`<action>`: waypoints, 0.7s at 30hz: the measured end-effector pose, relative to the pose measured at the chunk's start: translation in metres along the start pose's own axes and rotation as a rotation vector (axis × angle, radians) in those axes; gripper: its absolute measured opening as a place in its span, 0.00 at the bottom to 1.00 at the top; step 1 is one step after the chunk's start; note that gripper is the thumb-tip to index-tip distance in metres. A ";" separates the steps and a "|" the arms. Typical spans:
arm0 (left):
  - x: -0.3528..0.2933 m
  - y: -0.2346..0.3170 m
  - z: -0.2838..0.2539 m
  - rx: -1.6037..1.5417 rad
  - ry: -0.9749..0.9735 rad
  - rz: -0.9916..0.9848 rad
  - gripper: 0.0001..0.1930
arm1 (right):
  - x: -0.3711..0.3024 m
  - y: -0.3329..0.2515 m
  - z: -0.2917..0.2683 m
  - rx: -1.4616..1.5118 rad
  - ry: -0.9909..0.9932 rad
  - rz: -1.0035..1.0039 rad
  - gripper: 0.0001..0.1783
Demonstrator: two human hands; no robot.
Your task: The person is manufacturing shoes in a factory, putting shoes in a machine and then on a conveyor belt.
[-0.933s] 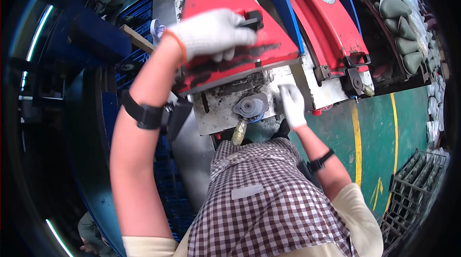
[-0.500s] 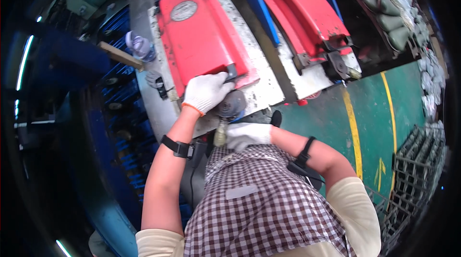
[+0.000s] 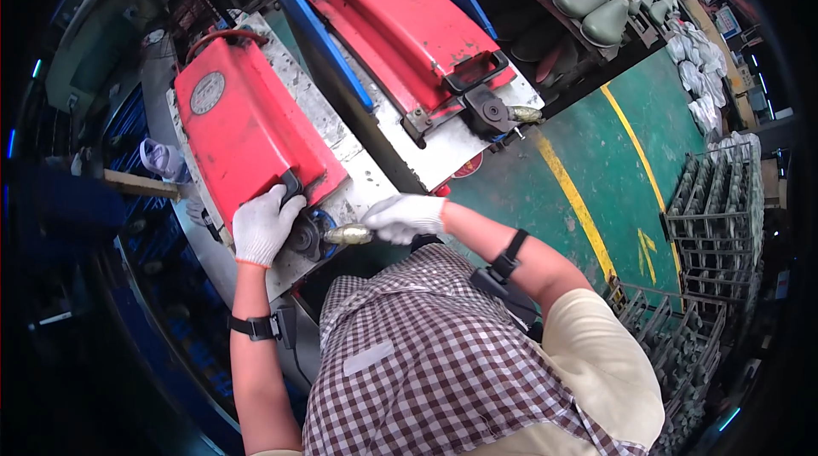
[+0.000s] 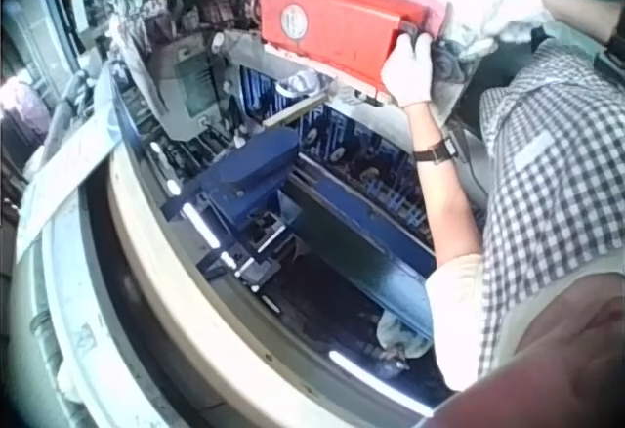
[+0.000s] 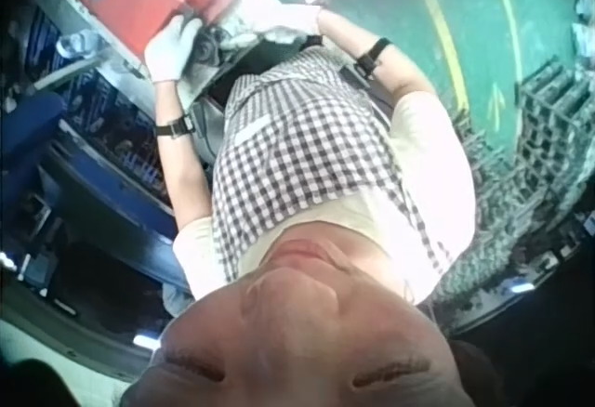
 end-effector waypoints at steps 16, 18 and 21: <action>0.108 0.205 0.019 -0.267 0.150 0.471 0.21 | -0.226 -0.051 -0.173 -0.962 1.639 0.210 0.31; 0.117 0.211 0.033 -0.225 0.226 0.542 0.25 | -0.214 -0.031 -0.140 -0.960 1.533 0.037 0.28; 0.126 0.219 0.046 -0.137 0.241 0.576 0.28 | -0.202 0.005 -0.102 -0.877 1.305 0.058 0.34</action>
Point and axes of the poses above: each hand's wrist, its own x-axis towards the middle knuckle, its own z-axis out of the palm, y = z × x, the point moved 5 cm from there along x, towards the middle knuckle, and after that the axes turned 11 degrees about -y, right-handed, at the moved point
